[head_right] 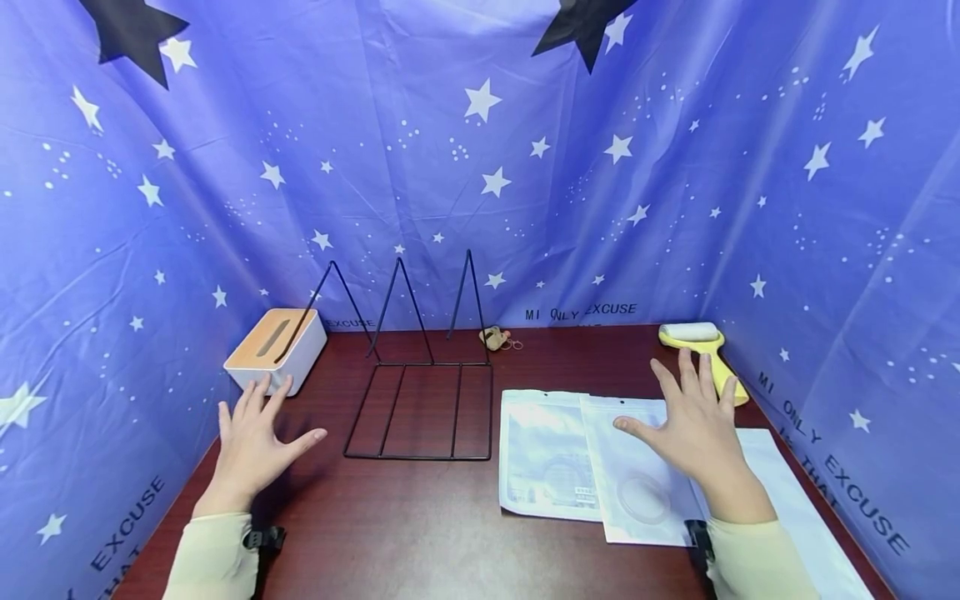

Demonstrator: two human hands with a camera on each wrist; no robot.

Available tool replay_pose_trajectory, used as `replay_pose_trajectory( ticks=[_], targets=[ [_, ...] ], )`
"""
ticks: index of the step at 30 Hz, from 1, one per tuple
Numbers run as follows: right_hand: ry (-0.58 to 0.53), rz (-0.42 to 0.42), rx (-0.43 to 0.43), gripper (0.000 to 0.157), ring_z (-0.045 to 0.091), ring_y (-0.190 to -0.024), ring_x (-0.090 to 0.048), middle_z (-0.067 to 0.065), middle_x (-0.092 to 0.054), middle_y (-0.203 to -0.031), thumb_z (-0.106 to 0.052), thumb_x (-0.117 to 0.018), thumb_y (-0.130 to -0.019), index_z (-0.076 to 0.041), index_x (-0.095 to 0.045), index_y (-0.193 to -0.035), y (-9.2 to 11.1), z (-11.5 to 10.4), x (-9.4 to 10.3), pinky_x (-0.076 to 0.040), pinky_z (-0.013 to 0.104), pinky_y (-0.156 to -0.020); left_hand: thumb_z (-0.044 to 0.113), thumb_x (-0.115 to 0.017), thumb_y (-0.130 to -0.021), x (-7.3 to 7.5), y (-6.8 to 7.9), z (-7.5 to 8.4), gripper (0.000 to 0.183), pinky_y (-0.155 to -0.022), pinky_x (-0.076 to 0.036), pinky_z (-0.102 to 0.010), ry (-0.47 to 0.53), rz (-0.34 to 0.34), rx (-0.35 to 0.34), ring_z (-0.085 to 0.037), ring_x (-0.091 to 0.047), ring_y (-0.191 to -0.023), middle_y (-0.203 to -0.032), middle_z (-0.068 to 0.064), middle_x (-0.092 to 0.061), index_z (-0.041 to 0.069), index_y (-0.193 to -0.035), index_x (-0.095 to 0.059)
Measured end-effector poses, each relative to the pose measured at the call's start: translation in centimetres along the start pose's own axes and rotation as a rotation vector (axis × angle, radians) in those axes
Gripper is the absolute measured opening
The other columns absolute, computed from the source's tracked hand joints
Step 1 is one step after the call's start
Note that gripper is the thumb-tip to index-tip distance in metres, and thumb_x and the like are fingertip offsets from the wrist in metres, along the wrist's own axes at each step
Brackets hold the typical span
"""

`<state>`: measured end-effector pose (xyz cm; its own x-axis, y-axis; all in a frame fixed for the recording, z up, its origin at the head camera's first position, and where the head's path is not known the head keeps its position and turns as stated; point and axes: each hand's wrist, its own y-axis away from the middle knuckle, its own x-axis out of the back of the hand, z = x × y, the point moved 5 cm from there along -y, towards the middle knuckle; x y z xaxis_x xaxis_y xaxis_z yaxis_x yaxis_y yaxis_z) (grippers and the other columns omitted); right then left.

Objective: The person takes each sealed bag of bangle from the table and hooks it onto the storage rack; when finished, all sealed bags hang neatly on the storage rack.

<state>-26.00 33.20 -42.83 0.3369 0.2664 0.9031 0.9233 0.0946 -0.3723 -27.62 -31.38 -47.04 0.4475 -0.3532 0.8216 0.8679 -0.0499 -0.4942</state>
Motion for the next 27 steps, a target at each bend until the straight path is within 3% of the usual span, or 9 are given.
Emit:
replay_pose_trajectory(
  ticks=[5, 10, 15, 22, 27],
  targets=[
    [-0.031, -0.030, 0.018, 0.112, 0.052, -0.155, 0.008, 0.035, -0.011, -0.167, -0.073, -0.077, -0.080, 0.000, -0.039, -0.157, -0.8, -0.6, 0.2, 0.021, 0.070, -0.112, 0.075, -0.078, -0.077, -0.5, -0.1, 0.2, 0.112, -0.118, 0.007, -0.072, 0.043, -0.028, 0.000, -0.051, -0.026, -0.150, -0.168, -0.024, -0.027, 0.020, -0.165, -0.035],
    [-0.105, -0.115, 0.051, 0.109, 0.054, -0.155, -0.003, 0.037, -0.017, -0.165, -0.068, -0.077, -0.084, 0.002, -0.037, -0.157, -1.4, -1.2, -0.2, 0.011, 0.071, -0.117, 0.067, -0.082, -0.079, -1.2, -0.4, 0.5, 0.107, -0.116, -0.011, -0.074, 0.122, -0.045, -0.001, -0.053, -0.030, -0.147, -0.164, -0.027, -0.031, 0.013, -0.162, -0.040],
    [-0.165, -0.187, 0.063, 0.109, 0.055, -0.153, -0.012, 0.037, -0.021, -0.164, -0.067, -0.077, -0.085, 0.002, -0.037, -0.158, -2.0, -1.6, -1.0, 0.001, 0.070, -0.119, 0.059, -0.084, -0.082, -2.0, -0.8, 1.0, 0.102, -0.110, -0.023, -0.075, 0.213, -0.083, 0.013, -0.051, -0.033, -0.146, -0.163, -0.024, -0.035, 0.014, -0.162, -0.039],
    [-0.207, -0.270, 0.037, 0.109, 0.059, -0.148, -0.021, 0.036, -0.024, -0.163, -0.068, -0.076, -0.085, 0.003, -0.037, -0.158, -3.2, -1.5, -2.5, -0.018, 0.078, -0.112, 0.060, -0.081, -0.085, -3.1, -1.0, 1.4, 0.101, -0.110, -0.028, -0.073, 0.266, -0.156, 0.043, -0.047, -0.034, -0.146, -0.164, -0.020, -0.037, 0.010, -0.162, -0.038],
    [-0.235, -0.305, 0.038, 0.107, 0.059, -0.146, -0.024, 0.034, -0.028, -0.162, -0.068, -0.076, -0.085, 0.002, -0.038, -0.158, -4.0, -1.6, -3.4, -0.024, 0.077, -0.110, 0.060, -0.080, -0.086, -3.6, -1.1, 1.6, 0.101, -0.110, -0.031, -0.072, 0.287, -0.182, 0.053, -0.047, -0.035, -0.146, -0.162, -0.021, -0.039, 0.006, -0.161, -0.039]
  ],
)
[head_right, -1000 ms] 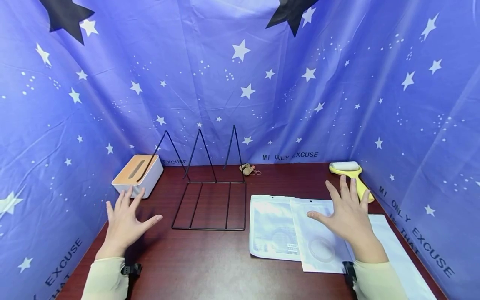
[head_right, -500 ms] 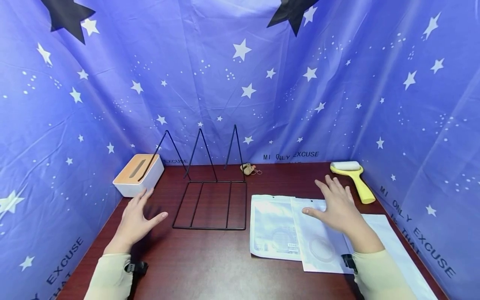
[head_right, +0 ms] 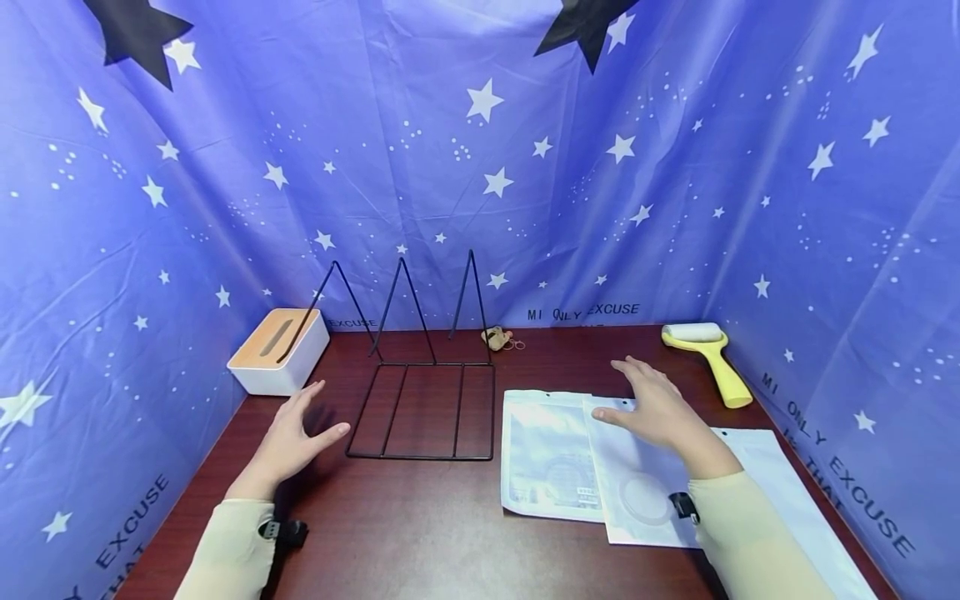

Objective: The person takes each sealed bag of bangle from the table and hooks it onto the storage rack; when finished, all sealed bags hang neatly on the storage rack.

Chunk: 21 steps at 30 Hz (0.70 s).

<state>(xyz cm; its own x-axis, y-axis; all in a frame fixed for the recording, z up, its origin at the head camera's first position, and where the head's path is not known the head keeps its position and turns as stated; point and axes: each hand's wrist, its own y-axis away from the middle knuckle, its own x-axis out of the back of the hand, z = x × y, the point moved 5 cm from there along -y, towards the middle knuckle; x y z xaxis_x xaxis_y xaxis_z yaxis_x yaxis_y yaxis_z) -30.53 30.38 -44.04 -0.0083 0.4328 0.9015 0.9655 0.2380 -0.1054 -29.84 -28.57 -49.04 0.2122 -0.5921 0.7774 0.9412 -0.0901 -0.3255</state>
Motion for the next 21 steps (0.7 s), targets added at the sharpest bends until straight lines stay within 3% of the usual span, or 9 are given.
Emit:
replay_pose_trajectory(
  ticks=[11, 21],
  targets=[
    [-0.055, -0.070, -0.040, 0.107, 0.057, -0.145, -0.029, 0.034, -0.031, -0.160, -0.065, -0.078, -0.086, 0.001, -0.035, -0.159, -2.1, 0.8, -1.1, -0.029, 0.075, -0.110, 0.066, -0.079, -0.084, -1.1, -0.4, 0.2, 0.102, -0.112, -0.034, -0.068, 0.031, -0.074, 0.037, -0.044, -0.035, -0.146, -0.159, -0.021, -0.043, 0.007, -0.158, -0.043],
    [-0.087, -0.109, -0.025, 0.089, 0.055, -0.142, -0.038, 0.034, -0.038, -0.156, -0.048, -0.080, -0.091, 0.001, -0.042, -0.155, -3.5, 1.4, -2.4, -0.033, 0.072, -0.109, 0.059, -0.082, -0.085, -2.0, -0.2, -0.3, 0.094, -0.115, -0.034, -0.062, 0.088, -0.138, 0.079, -0.043, -0.041, -0.143, -0.150, -0.020, -0.053, 0.002, -0.153, -0.049]
  ],
)
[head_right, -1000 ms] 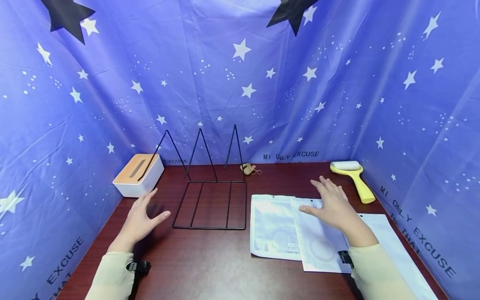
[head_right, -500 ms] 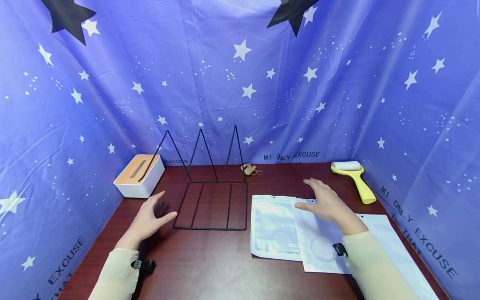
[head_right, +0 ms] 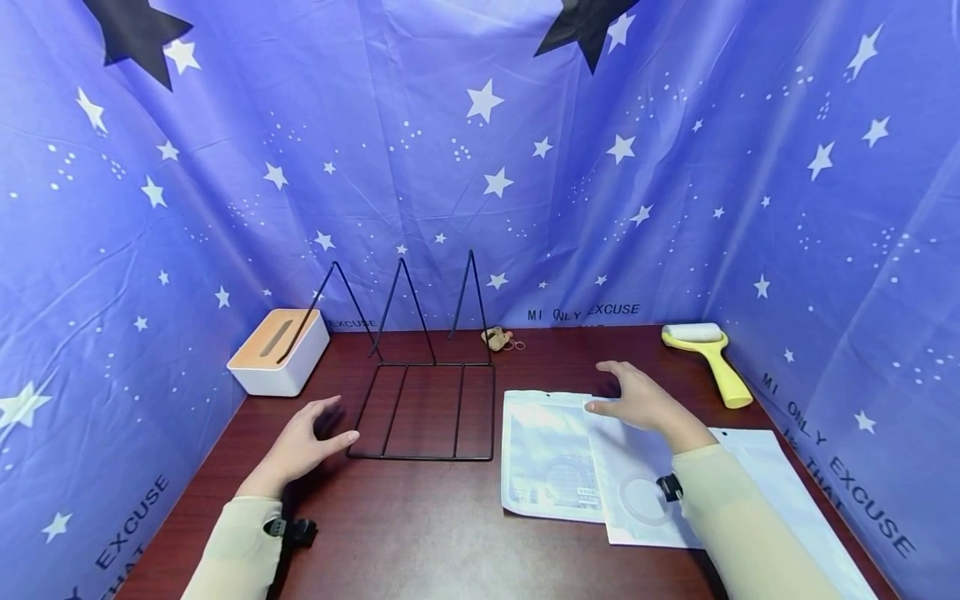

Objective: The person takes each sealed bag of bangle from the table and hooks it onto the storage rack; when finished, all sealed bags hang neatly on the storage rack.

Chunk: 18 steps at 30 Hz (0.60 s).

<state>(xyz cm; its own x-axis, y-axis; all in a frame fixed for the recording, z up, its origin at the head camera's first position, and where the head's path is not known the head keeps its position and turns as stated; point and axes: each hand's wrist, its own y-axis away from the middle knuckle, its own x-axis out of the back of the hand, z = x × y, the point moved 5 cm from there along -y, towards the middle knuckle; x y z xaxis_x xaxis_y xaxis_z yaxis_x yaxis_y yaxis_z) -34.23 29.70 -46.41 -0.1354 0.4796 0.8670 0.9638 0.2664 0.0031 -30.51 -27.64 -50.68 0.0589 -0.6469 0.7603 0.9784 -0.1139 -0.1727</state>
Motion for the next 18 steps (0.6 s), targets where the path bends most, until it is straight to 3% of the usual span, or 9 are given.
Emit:
replay_pose_trajectory(
  ticks=[9, 18],
  targets=[
    [-0.039, 0.000, 0.045, 0.079, 0.049, -0.135, -0.050, 0.028, -0.054, -0.146, -0.039, -0.085, -0.089, 0.003, -0.052, -0.148, -1.5, 0.5, -0.7, -0.040, 0.065, -0.108, 0.056, -0.084, -0.085, -0.6, 0.3, -0.9, 0.087, -0.113, -0.036, -0.060, 0.046, -0.028, 0.024, -0.039, -0.048, -0.138, -0.146, -0.017, -0.058, 0.005, -0.149, -0.056],
    [-0.068, -0.059, 0.027, 0.076, 0.048, -0.135, -0.051, 0.028, -0.055, -0.146, -0.033, -0.085, -0.090, 0.006, -0.053, -0.146, -2.8, 0.8, -1.5, -0.040, 0.063, -0.109, 0.047, -0.089, -0.082, -0.9, 0.4, -1.1, 0.079, -0.106, -0.044, -0.055, 0.080, -0.029, 0.029, -0.033, -0.059, -0.124, -0.134, -0.013, -0.063, 0.006, -0.144, -0.061]
  ],
)
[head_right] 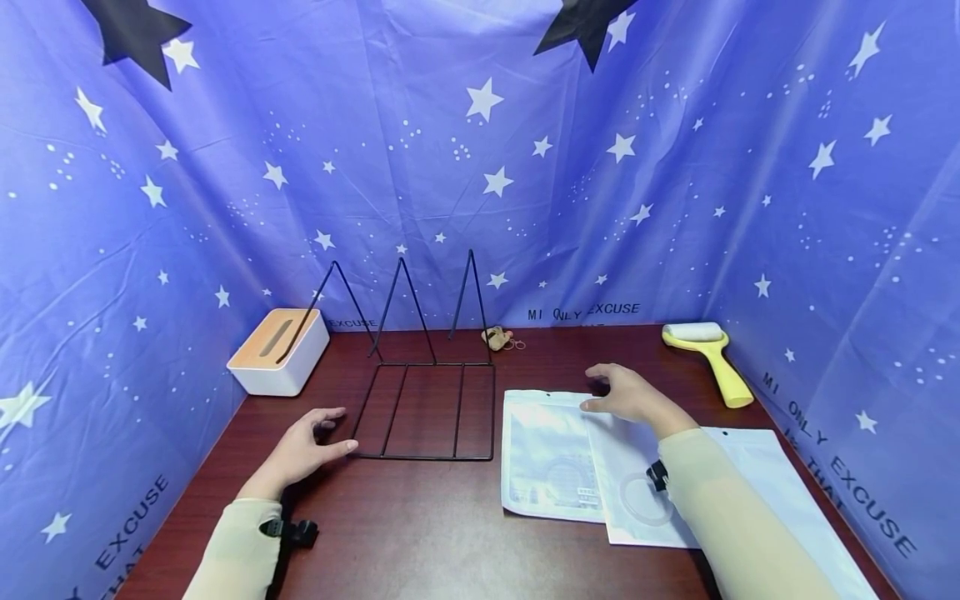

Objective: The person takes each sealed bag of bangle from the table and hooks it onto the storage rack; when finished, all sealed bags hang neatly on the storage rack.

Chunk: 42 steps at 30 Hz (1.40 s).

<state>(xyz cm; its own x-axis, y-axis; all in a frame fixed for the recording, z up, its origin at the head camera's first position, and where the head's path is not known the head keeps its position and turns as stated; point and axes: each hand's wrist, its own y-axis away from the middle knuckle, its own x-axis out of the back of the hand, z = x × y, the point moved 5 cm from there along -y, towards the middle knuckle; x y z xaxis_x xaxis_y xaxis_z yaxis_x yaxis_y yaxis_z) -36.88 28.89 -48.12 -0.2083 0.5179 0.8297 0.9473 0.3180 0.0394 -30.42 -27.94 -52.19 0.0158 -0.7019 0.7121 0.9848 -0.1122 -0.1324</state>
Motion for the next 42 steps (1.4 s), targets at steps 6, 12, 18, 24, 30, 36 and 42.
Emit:
replay_pose_trajectory(
  ticks=[6, 12, 18, 24, 30, 36, 42],
  targets=[
    [0.006, -0.029, -0.019, 0.075, 0.048, -0.132, -0.053, 0.028, -0.057, -0.144, -0.034, -0.086, -0.089, 0.006, -0.056, -0.145, -0.5, 0.0, -0.2, -0.041, 0.064, -0.108, 0.044, -0.092, -0.080, -0.3, -0.1, -0.1, 0.073, -0.102, -0.045, -0.051, -0.033, -0.009, -0.028, -0.028, -0.058, -0.119, -0.134, -0.009, -0.062, 0.006, -0.137, -0.067],
    [0.011, -0.052, -0.021, 0.072, 0.047, -0.130, -0.054, 0.027, -0.060, -0.140, -0.033, -0.086, -0.089, 0.006, -0.058, -0.142, -1.1, 0.0, -0.4, -0.042, 0.062, -0.107, 0.041, -0.093, -0.079, -0.6, -0.1, 0.0, 0.069, -0.097, -0.046, -0.047, -0.070, -0.014, -0.021, -0.024, -0.056, -0.112, -0.130, -0.007, -0.060, 0.008, -0.134, -0.070],
    [-0.009, -0.059, -0.037, 0.068, 0.044, -0.126, -0.057, 0.024, -0.062, -0.137, -0.030, -0.088, -0.087, 0.005, -0.062, -0.140, -1.6, -0.1, -0.7, -0.046, 0.059, -0.105, 0.041, -0.094, -0.079, -0.8, -0.1, 0.1, 0.066, -0.094, -0.047, -0.044, -0.067, -0.015, -0.010, -0.021, -0.057, -0.105, -0.119, -0.003, -0.061, 0.011, -0.134, -0.071],
    [-0.014, -0.068, -0.061, 0.065, 0.041, -0.124, -0.059, 0.022, -0.064, -0.134, -0.029, -0.089, -0.086, 0.003, -0.065, -0.137, -2.2, -0.3, -1.2, -0.048, 0.056, -0.103, 0.040, -0.094, -0.078, -0.9, -0.1, 0.0, 0.062, -0.088, -0.048, -0.042, -0.068, -0.030, -0.025, -0.019, -0.057, -0.098, -0.108, 0.002, -0.064, 0.014, -0.131, -0.073],
    [-0.018, -0.082, -0.056, 0.062, 0.039, -0.120, -0.061, 0.020, -0.066, -0.127, -0.025, -0.090, -0.085, 0.004, -0.066, -0.134, -2.5, -0.8, -1.5, -0.050, 0.054, -0.101, 0.039, -0.095, -0.077, -1.0, 0.0, 0.2, 0.059, -0.089, -0.049, -0.043, -0.067, -0.033, -0.042, -0.019, -0.058, -0.098, -0.106, 0.002, -0.064, 0.016, -0.128, -0.074],
    [-0.023, -0.092, -0.058, 0.060, 0.036, -0.116, -0.062, 0.018, -0.068, -0.123, -0.022, -0.091, -0.084, 0.004, -0.067, -0.132, -2.6, -0.9, -1.6, -0.050, 0.053, -0.100, 0.036, -0.096, -0.077, -0.9, 0.2, 0.5, 0.057, -0.090, -0.049, -0.044, -0.074, -0.030, -0.053, -0.020, -0.058, -0.099, -0.106, 0.003, -0.064, 0.015, -0.126, -0.075],
    [-0.017, -0.088, -0.051, 0.056, 0.034, -0.113, -0.062, 0.015, -0.069, -0.120, -0.021, -0.092, -0.082, 0.002, -0.070, -0.128, -2.7, -0.8, -1.8, -0.051, 0.052, -0.098, 0.035, -0.096, -0.076, -0.9, 0.3, 0.4, 0.056, -0.090, -0.048, -0.043, -0.086, -0.022, -0.058, -0.019, -0.058, -0.099, -0.106, 0.003, -0.064, 0.016, -0.125, -0.075]
  ],
)
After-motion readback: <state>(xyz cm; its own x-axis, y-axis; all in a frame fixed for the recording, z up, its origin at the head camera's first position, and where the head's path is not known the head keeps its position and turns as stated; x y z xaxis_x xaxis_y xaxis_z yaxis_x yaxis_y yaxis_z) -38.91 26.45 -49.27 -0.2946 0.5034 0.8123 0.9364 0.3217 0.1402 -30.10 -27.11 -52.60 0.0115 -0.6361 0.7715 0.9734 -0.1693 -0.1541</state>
